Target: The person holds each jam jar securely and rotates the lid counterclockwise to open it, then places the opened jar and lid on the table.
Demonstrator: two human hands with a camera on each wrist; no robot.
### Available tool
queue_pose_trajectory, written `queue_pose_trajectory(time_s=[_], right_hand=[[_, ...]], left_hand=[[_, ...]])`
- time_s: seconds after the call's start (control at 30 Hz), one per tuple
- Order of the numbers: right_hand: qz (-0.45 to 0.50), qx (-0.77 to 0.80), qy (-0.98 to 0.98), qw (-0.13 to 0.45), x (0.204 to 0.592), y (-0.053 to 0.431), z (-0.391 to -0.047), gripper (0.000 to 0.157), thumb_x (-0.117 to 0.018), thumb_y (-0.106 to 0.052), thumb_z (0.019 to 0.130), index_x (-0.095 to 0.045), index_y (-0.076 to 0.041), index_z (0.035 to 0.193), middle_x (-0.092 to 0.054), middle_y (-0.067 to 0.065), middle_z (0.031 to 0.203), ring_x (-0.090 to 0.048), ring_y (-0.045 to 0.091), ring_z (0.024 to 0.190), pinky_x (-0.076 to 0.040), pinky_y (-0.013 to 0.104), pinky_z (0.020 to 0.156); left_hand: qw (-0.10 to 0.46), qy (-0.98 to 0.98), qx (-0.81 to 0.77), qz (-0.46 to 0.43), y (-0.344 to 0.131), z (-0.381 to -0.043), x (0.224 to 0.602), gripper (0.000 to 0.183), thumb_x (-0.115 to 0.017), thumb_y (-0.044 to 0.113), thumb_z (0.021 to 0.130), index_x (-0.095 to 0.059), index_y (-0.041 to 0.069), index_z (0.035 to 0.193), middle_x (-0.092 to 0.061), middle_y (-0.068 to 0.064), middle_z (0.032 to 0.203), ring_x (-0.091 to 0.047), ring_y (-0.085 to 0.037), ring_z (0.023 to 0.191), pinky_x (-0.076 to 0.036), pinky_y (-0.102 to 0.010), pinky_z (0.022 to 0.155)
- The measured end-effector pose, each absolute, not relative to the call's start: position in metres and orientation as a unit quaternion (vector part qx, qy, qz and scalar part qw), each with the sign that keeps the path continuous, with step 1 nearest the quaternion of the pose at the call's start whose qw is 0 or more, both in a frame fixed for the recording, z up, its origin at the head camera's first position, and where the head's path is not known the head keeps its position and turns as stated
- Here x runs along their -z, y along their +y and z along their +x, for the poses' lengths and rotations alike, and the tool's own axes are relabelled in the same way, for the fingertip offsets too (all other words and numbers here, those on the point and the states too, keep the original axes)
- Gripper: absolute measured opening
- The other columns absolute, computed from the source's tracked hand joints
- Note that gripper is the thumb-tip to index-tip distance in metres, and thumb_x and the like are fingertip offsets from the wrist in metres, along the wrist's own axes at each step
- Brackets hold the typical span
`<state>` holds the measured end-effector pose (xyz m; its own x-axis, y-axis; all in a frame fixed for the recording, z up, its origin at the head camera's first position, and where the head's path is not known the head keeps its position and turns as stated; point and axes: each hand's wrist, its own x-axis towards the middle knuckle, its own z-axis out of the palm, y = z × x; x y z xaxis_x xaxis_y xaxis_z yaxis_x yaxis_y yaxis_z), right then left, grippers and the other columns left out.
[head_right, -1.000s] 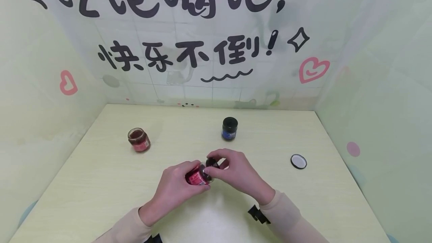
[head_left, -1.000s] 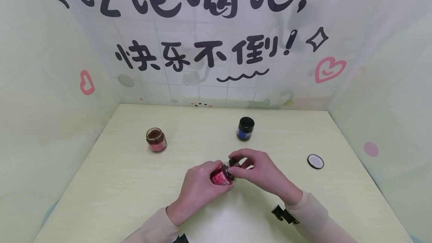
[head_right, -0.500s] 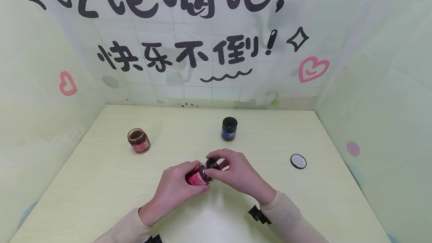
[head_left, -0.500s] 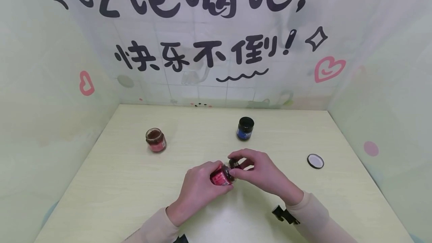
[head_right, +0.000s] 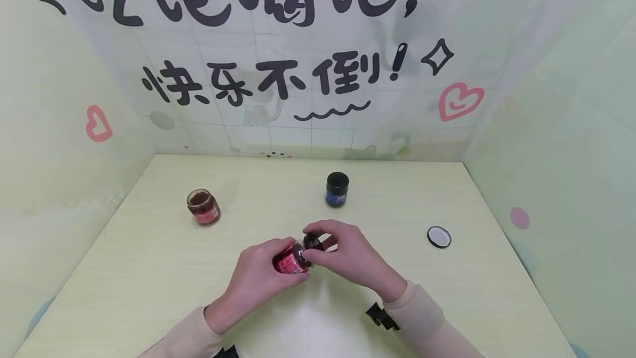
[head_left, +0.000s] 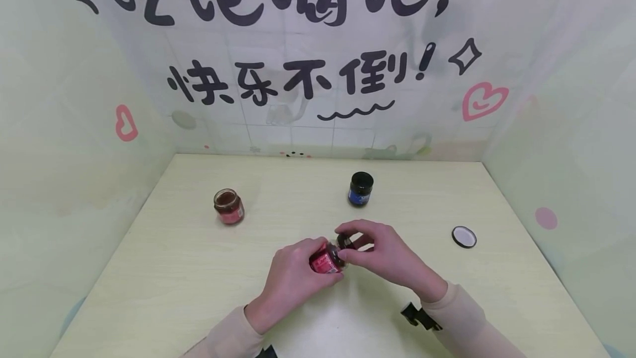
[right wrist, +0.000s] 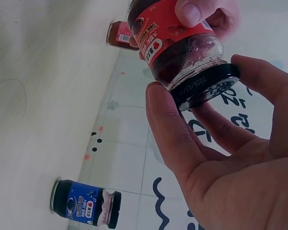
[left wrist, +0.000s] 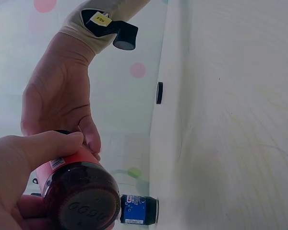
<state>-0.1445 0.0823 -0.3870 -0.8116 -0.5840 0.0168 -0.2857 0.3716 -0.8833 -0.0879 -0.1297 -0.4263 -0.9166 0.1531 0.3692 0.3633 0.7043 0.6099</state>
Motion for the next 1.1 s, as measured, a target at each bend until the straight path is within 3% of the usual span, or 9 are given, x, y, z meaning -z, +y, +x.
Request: queue_pose_trajectory(time_s=[0.27,0.47,0.7,0.93,1.1], right_hand=[[-0.248,0.480,0.826,0.161,0.3883,0.0817,-0.1444,0.042,-0.073,-0.045,0.091,-0.063,-0.033,0.130,-0.068,-0.007,0.117,-0.070,0.014,0.093,-0.057,0.036,0.076],[-0.240,0.486,0.822,0.175,0.3886,0.0808,-0.1436,0.036,-0.072,-0.044,0.092,-0.068,-0.023,0.122,-0.069,0.000,0.110,-0.070,0.020,0.083,-0.059,0.034,0.071],[-0.257,0.461,0.833,0.164,0.3916,0.0789,-0.1439,0.027,-0.073,-0.043,0.092,-0.070,-0.027,0.113,-0.070,-0.005,0.104,-0.069,0.016,0.084,-0.057,0.034,0.070],[-0.261,0.459,0.833,0.165,0.3914,0.0784,-0.1443,0.032,-0.073,-0.042,0.091,-0.071,-0.022,0.116,-0.070,-0.006,0.105,-0.069,0.016,0.085,-0.057,0.034,0.071],[-0.264,0.464,0.829,0.167,0.3914,0.0787,-0.1443,0.028,-0.075,-0.041,0.090,-0.071,-0.027,0.114,-0.069,-0.005,0.108,-0.069,0.016,0.088,-0.057,0.035,0.072]], left_hand=[[0.154,-0.912,0.351,-0.149,-0.1286,-0.0861,0.4299,0.040,-0.091,0.037,0.069,-0.069,0.024,0.100,-0.062,0.015,0.082,-0.055,-0.002,0.069,-0.047,-0.021,0.059],[0.166,-0.912,0.342,-0.152,-0.1280,-0.0853,0.4322,0.044,-0.093,0.034,0.068,-0.070,0.020,0.102,-0.065,0.012,0.084,-0.057,-0.002,0.070,-0.047,-0.022,0.060],[0.170,-0.911,0.342,-0.156,-0.1276,-0.0838,0.4348,0.042,-0.092,0.035,0.068,-0.069,0.022,0.099,-0.063,0.014,0.082,-0.056,-0.001,0.069,-0.047,-0.022,0.059],[0.167,-0.911,0.344,-0.154,-0.1277,-0.0833,0.4356,0.040,-0.091,0.038,0.068,-0.067,0.025,0.097,-0.061,0.017,0.082,-0.055,0.000,0.069,-0.046,-0.021,0.059],[0.164,-0.911,0.346,-0.152,-0.1282,-0.0830,0.4354,0.040,-0.091,0.039,0.068,-0.068,0.026,0.098,-0.062,0.016,0.082,-0.055,0.000,0.069,-0.046,-0.022,0.059]])
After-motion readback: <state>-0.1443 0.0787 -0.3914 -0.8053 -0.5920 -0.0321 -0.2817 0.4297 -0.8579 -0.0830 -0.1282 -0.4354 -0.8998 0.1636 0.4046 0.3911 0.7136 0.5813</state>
